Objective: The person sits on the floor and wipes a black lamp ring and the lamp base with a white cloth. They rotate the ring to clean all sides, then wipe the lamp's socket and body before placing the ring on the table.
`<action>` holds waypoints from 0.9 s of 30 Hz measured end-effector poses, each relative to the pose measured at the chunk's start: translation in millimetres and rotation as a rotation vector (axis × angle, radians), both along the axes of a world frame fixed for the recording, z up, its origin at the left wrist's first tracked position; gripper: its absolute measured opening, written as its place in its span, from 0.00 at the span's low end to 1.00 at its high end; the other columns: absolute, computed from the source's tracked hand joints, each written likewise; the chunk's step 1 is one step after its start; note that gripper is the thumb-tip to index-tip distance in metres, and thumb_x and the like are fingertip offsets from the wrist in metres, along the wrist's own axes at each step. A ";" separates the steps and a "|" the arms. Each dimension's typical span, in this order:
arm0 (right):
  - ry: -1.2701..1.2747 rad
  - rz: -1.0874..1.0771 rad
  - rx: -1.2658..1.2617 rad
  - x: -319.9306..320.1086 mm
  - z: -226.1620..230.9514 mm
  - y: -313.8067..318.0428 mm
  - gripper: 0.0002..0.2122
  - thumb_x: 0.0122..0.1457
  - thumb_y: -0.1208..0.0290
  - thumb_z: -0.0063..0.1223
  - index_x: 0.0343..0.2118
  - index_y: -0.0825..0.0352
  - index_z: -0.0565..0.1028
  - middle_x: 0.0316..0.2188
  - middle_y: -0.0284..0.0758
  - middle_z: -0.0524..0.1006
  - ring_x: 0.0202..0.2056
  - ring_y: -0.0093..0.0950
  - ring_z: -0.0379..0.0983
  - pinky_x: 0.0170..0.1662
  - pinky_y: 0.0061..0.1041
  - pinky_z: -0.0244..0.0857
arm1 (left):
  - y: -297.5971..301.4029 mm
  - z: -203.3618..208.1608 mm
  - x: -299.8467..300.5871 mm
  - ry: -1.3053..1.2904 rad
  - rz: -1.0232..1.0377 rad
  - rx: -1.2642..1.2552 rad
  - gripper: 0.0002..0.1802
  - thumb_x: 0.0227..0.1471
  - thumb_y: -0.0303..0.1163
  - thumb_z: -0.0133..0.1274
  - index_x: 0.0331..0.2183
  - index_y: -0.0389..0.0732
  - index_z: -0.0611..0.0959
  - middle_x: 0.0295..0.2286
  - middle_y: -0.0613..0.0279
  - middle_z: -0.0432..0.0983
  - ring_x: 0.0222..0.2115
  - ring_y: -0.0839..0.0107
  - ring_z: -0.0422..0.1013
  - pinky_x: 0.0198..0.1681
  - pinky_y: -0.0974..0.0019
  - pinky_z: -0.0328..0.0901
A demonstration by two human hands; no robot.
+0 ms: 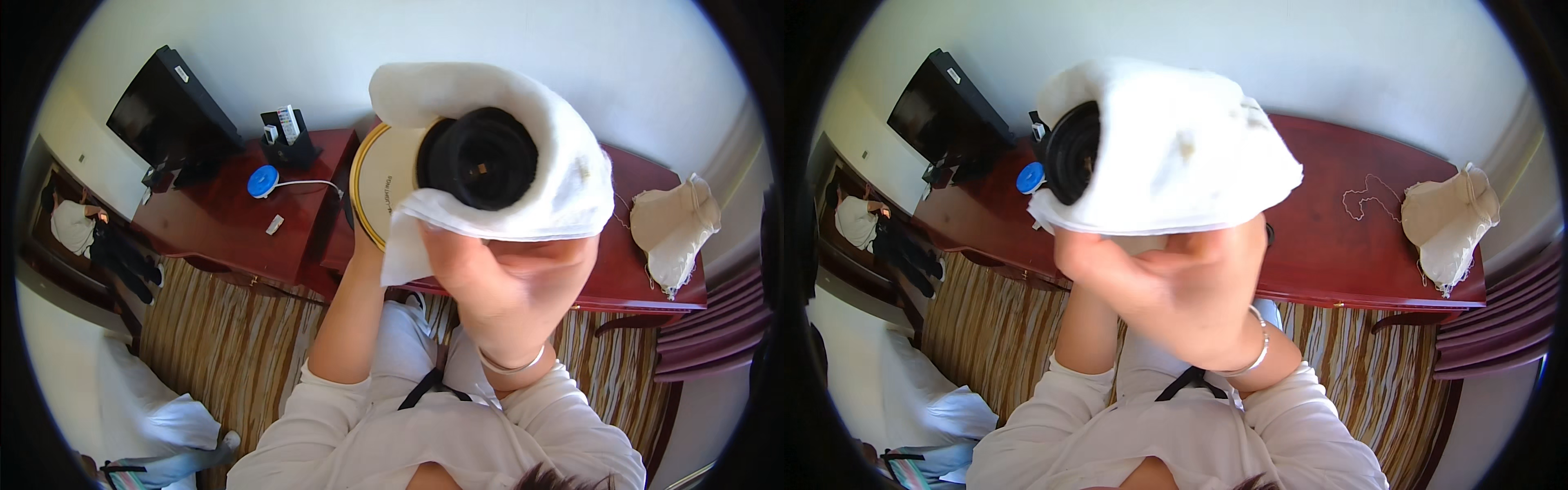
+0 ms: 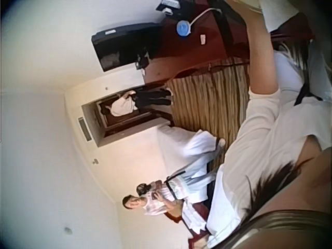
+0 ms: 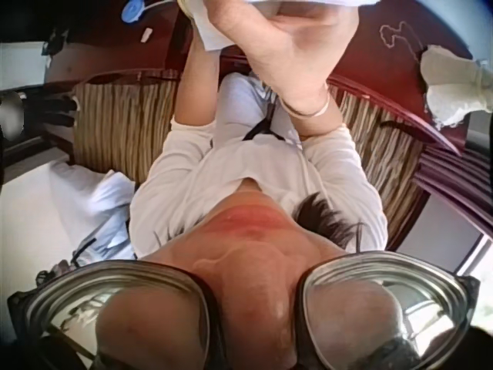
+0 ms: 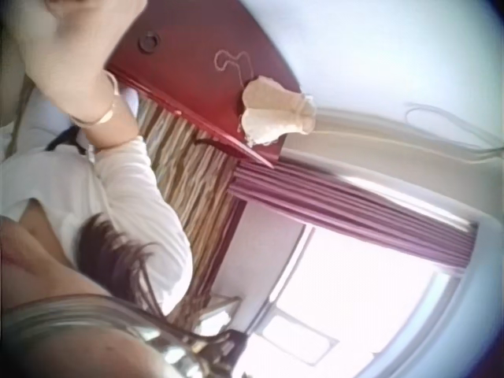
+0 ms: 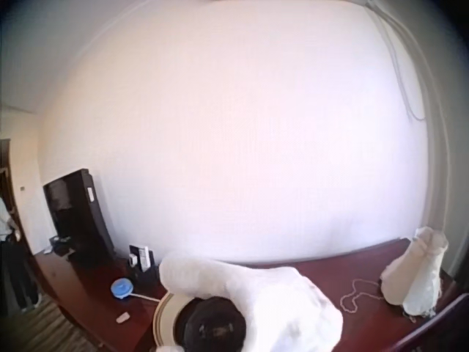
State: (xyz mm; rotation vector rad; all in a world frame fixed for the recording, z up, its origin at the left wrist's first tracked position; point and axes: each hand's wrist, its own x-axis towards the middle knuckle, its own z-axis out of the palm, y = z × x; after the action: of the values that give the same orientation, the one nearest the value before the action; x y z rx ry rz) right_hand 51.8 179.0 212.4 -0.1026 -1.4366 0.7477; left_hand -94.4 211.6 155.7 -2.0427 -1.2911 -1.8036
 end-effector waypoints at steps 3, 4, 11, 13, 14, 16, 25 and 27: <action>-0.034 -0.012 -0.029 0.3 1.6 -3.9 0.25 0.39 0.79 0.65 0.44 0.76 0.70 0.37 0.36 0.75 0.38 0.24 0.72 0.44 0.24 0.65 | 7.8 2.7 -5.9 -0.056 -0.095 -0.032 0.35 0.31 0.30 0.67 0.44 0.35 0.72 0.38 0.56 0.75 0.38 0.68 0.72 0.41 0.67 0.66; -0.085 -0.025 0.009 3.7 2.7 -0.1 0.25 0.38 0.79 0.65 0.43 0.76 0.70 0.37 0.36 0.76 0.38 0.25 0.72 0.44 0.24 0.66 | 8.5 3.6 -7.8 -0.072 -0.129 -0.049 0.35 0.31 0.30 0.67 0.44 0.35 0.72 0.38 0.56 0.75 0.38 0.68 0.72 0.41 0.67 0.66; -0.173 0.132 0.120 16.5 5.5 28.8 0.27 0.34 0.70 0.70 0.40 0.76 0.72 0.35 0.36 0.76 0.36 0.26 0.73 0.43 0.24 0.66 | 1.5 2.0 -14.8 -0.105 -0.306 -0.139 0.35 0.31 0.29 0.67 0.44 0.35 0.72 0.38 0.56 0.75 0.38 0.68 0.72 0.41 0.67 0.66; -0.110 0.207 0.068 21.2 -3.4 33.2 0.26 0.36 0.72 0.69 0.41 0.75 0.71 0.35 0.35 0.76 0.35 0.25 0.73 0.42 0.24 0.67 | -0.8 0.0 -14.3 -0.112 -0.322 -0.136 0.34 0.31 0.29 0.67 0.44 0.35 0.72 0.38 0.56 0.75 0.37 0.68 0.72 0.41 0.67 0.66; -0.059 0.240 0.021 23.0 -8.5 34.3 0.25 0.37 0.72 0.68 0.41 0.74 0.71 0.35 0.35 0.76 0.35 0.25 0.73 0.41 0.24 0.67 | -1.9 0.0 -14.2 -0.114 -0.331 -0.137 0.34 0.31 0.29 0.67 0.44 0.35 0.72 0.38 0.56 0.75 0.37 0.68 0.72 0.41 0.67 0.66; 0.053 0.300 -0.095 27.5 -20.2 32.5 0.24 0.39 0.73 0.67 0.41 0.73 0.71 0.35 0.35 0.76 0.34 0.24 0.73 0.40 0.23 0.67 | -1.6 -1.1 -13.7 -0.119 -0.345 -0.133 0.34 0.31 0.29 0.67 0.44 0.35 0.72 0.38 0.56 0.75 0.37 0.68 0.72 0.41 0.67 0.66; 0.315 0.520 -0.412 38.7 -54.9 38.9 0.19 0.49 0.79 0.58 0.45 0.71 0.67 0.35 0.34 0.74 0.32 0.23 0.72 0.36 0.22 0.69 | 4.7 1.9 -15.0 -0.141 -0.391 -0.140 0.34 0.31 0.29 0.67 0.44 0.35 0.72 0.38 0.56 0.75 0.37 0.68 0.73 0.41 0.67 0.67; 0.415 0.572 -0.390 34.7 -41.3 33.3 0.17 0.51 0.80 0.55 0.45 0.71 0.67 0.36 0.35 0.74 0.34 0.23 0.72 0.37 0.22 0.69 | 7.9 0.7 -15.6 -0.149 -0.415 -0.148 0.34 0.31 0.29 0.67 0.44 0.35 0.72 0.38 0.56 0.75 0.37 0.68 0.73 0.41 0.67 0.67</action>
State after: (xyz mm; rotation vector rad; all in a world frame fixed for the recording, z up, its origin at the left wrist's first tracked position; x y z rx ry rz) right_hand 86.6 212.2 171.0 0.1662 -0.9069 1.4251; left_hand -110.0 219.6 156.4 -2.4459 -1.1269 -2.1200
